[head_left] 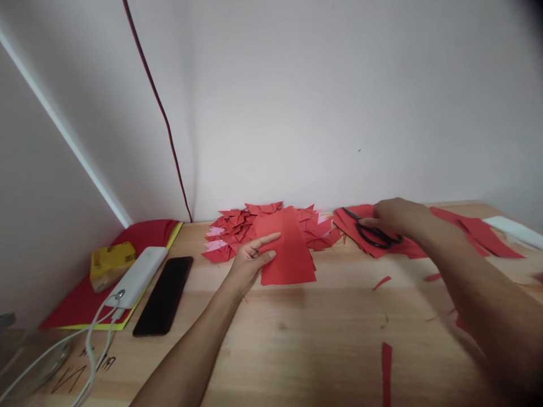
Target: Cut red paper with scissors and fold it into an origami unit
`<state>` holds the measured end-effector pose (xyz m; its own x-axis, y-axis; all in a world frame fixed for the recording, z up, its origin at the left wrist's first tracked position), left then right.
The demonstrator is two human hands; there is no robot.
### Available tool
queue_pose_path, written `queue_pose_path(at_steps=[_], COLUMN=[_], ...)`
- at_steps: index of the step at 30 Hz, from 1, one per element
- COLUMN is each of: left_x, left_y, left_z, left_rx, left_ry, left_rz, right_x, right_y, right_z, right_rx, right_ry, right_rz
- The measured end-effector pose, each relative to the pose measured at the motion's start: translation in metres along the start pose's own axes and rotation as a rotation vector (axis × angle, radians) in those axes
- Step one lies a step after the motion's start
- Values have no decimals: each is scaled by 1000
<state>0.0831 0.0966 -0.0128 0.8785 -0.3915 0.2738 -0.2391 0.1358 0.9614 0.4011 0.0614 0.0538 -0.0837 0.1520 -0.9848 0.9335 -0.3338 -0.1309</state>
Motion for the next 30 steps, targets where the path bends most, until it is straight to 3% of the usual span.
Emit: queue_pose_path(at_steps=[4, 6, 10, 21, 26, 30], left_x=[-5, -6, -4, 3, 7, 4], left_y=[0, 1, 2, 10, 1, 2], left_z=[-2, -2, -1, 3, 4, 3], left_rx=[47, 60, 54, 116, 26, -16], left_ry=[61, 79, 66, 11, -51, -19], left_rz=[-40, -54, -73, -125, -77, 26], right_x=[-10, -7, 5, 25, 26, 25], right_y=[-55, -89, -122, -141, -144, -140], right_z=[26, 43, 59, 65, 69, 70], right_rx=[-212, -323, -343, -385, -377, -368], right_ry=[-129, -276, -437, -538, -619, -680], right_rz=[-194, -504, -786, -902, -941, -1039])
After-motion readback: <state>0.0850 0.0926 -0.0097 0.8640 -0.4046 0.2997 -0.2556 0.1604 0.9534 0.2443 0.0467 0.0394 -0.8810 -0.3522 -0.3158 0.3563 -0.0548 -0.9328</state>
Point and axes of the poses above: each hand's wrist, its own z-axis away from the middle knuckle, its own x-axis out of the palm, y = z × x, the point moved 8 cm from there along -z, towards the middle knuckle, and after that the axes turned 10 degrees about y, right-handed, at the moved point
